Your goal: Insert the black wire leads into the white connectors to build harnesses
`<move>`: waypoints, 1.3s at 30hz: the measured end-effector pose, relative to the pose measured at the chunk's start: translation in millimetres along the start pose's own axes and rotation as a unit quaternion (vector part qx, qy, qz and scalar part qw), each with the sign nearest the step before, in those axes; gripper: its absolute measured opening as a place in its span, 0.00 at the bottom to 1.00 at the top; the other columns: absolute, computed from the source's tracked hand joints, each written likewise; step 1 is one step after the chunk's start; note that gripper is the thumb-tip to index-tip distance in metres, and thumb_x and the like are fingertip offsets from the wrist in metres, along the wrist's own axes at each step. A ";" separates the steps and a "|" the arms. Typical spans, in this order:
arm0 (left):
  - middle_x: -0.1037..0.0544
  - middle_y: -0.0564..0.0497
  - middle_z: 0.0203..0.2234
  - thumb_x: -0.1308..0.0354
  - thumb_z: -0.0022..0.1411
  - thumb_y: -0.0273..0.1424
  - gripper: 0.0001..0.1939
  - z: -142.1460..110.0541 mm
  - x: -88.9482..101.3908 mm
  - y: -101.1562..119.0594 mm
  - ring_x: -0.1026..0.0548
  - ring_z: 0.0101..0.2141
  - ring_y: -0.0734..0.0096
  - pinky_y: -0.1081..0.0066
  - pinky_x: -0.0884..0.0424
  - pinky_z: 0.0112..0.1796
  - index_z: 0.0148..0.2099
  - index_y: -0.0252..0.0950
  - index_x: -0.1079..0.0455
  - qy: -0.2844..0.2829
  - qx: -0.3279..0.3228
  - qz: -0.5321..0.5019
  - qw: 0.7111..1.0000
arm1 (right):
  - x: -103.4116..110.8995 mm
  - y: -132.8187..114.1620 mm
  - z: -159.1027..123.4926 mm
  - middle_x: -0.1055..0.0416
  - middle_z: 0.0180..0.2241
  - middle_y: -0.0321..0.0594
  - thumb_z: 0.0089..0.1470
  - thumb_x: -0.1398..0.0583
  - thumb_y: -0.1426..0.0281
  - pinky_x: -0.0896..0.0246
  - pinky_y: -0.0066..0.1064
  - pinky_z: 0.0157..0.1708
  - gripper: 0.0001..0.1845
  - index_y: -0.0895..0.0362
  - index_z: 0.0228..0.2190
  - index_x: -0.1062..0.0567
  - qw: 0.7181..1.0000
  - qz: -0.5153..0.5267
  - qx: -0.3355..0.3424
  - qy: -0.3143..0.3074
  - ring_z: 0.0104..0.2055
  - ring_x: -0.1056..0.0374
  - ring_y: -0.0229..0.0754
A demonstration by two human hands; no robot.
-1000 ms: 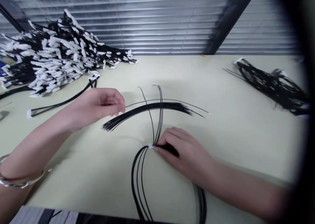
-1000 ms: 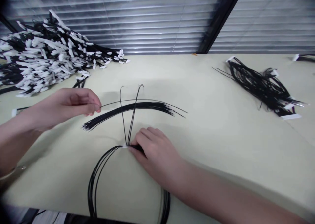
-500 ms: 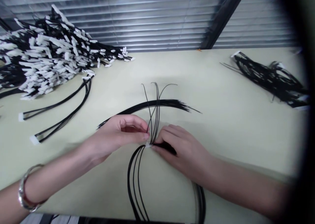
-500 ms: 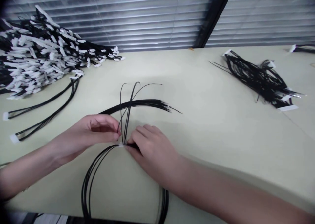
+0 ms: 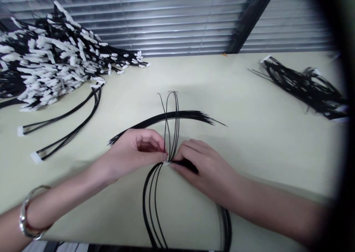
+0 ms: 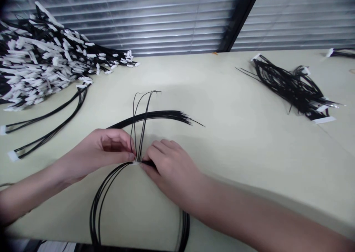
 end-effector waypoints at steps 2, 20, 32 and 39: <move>0.23 0.52 0.28 0.38 0.51 0.28 0.05 0.7 0.5 2.6 0.25 0.32 0.72 0.73 0.29 0.36 0.32 0.34 0.31 0.004 -0.017 0.019 1.000 | 0.3 -0.4 0.5 0.33 0.30 0.38 0.55 0.43 0.69 0.42 0.34 0.38 0.06 0.58 0.28 0.33 1.000 0.002 0.001 0.001 0.36 0.39 0.41; 0.24 0.51 0.29 0.40 0.53 0.29 0.05 1.1 -4.5 6.1 0.26 0.33 0.72 0.72 0.29 0.37 0.32 0.34 0.33 -0.017 -0.062 0.055 0.996 | -1.2 0.3 1.4 0.34 0.30 0.39 0.55 0.43 0.69 0.42 0.35 0.38 0.06 0.58 0.28 0.33 1.000 0.010 0.002 0.001 0.36 0.39 0.41; 0.25 0.52 0.28 0.39 0.52 0.29 0.05 1.0 -5.1 6.6 0.26 0.32 0.72 0.73 0.29 0.35 0.31 0.35 0.33 -0.030 -0.071 0.051 0.996 | 1.1 -1.1 1.6 0.34 0.30 0.39 0.55 0.43 0.69 0.42 0.34 0.36 0.06 0.58 0.27 0.33 1.000 -0.001 0.007 0.004 0.35 0.39 0.41; 0.26 0.52 0.26 0.41 0.50 0.24 0.02 0.8 -6.9 8.1 0.27 0.29 0.73 0.75 0.30 0.31 0.29 0.34 0.31 -0.049 -0.055 0.092 0.993 | 0.6 -1.5 0.5 0.34 0.29 0.38 0.56 0.44 0.70 0.43 0.34 0.37 0.06 0.58 0.27 0.33 1.000 -0.003 0.015 0.006 0.34 0.39 0.40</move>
Point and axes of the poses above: each hand's wrist, its own z-axis towards the middle knuckle, its own x-axis out of the back of the hand, y = z × x, the point moved 8 cm from there along z, towards the middle knuckle
